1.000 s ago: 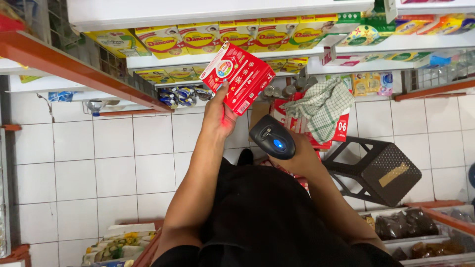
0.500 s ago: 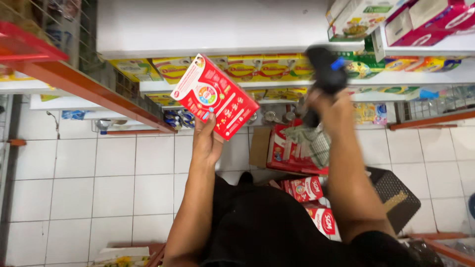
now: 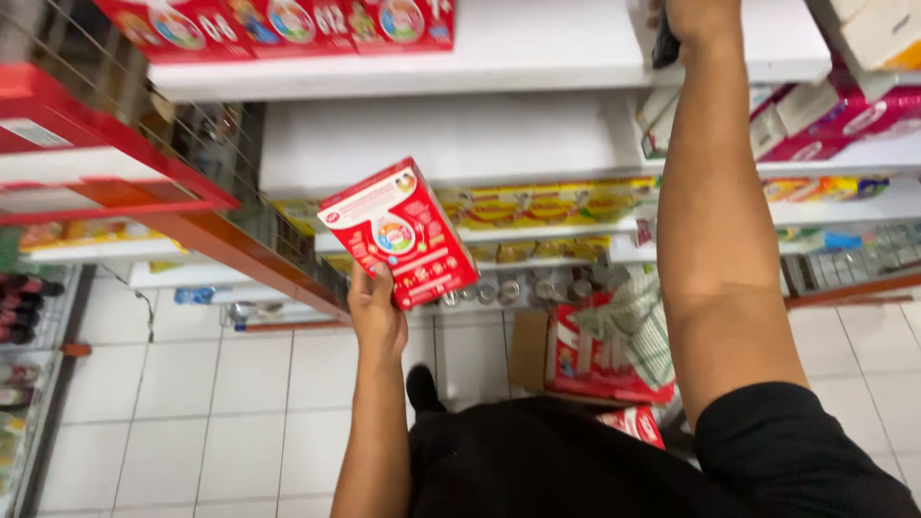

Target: The person wipes milk powder boxes with a cloth, scans the boxes using a handheld scanner, and places them onto a retail shelf.

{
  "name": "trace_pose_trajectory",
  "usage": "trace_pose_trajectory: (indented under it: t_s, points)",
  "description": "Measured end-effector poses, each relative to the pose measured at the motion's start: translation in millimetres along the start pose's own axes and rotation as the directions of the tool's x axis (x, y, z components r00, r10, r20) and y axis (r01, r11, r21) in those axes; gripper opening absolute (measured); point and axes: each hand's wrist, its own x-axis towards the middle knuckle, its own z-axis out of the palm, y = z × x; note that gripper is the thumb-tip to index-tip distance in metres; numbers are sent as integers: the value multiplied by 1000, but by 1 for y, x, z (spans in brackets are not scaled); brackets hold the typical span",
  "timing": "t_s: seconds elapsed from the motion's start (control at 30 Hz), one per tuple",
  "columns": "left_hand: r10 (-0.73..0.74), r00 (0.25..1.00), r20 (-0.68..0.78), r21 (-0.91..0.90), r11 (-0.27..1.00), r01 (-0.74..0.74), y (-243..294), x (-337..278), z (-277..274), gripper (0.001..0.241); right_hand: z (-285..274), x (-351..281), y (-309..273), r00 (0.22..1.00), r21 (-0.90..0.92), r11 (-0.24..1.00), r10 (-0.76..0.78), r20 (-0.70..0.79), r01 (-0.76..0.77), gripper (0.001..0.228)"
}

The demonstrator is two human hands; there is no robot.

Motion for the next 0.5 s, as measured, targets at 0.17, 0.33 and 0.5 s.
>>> trace_pose_trajectory:
  t_s: [0.17, 0.33, 0.5]
  points:
    - [-110, 993, 33, -151, 982, 113, 3, 37, -18, 41, 23, 20, -6, 1000, -29, 999, -25, 5, 25, 11]
    - [-240, 901, 361, -265, 900, 345, -11, 69, -27, 48, 27, 15, -22, 999, -148, 989, -15, 43, 21, 19]
    - [-167, 624, 764, -375, 672, 638, 0, 92, 4, 65, 31, 24, -22, 999, -368, 929, -35, -7, 30, 35]
